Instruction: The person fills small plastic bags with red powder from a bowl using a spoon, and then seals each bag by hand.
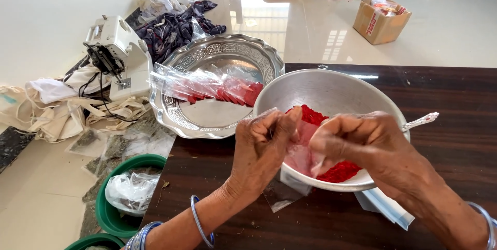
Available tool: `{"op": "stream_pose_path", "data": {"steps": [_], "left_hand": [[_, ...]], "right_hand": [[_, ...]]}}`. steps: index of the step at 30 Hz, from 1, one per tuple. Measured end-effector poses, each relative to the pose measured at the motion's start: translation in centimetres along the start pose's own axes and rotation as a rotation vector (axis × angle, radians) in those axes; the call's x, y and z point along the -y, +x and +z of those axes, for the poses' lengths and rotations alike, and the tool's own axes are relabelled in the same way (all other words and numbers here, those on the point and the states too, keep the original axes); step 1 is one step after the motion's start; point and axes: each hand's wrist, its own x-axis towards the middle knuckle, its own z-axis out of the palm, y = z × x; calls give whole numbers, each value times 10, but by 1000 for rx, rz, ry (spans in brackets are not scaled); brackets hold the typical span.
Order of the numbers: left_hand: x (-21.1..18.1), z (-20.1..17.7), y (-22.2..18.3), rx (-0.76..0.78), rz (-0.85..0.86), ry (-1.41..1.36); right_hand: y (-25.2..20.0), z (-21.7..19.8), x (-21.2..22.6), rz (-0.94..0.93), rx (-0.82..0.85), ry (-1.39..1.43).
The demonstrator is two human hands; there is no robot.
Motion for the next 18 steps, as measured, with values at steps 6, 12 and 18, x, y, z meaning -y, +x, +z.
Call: {"op": "stream_pose_path", "data": {"steps": [6,12,18], "left_hand": [[-11,10,-4,92,-110,-288],[-13,7,-10,-48,74,-46],[-7,8,-7,-116,166,17]], "right_hand": [[-4,1,2,-99,-259,92],[-10,3,-17,-286,-176,-104],[-16,20,13,60,-426,-241]]}}
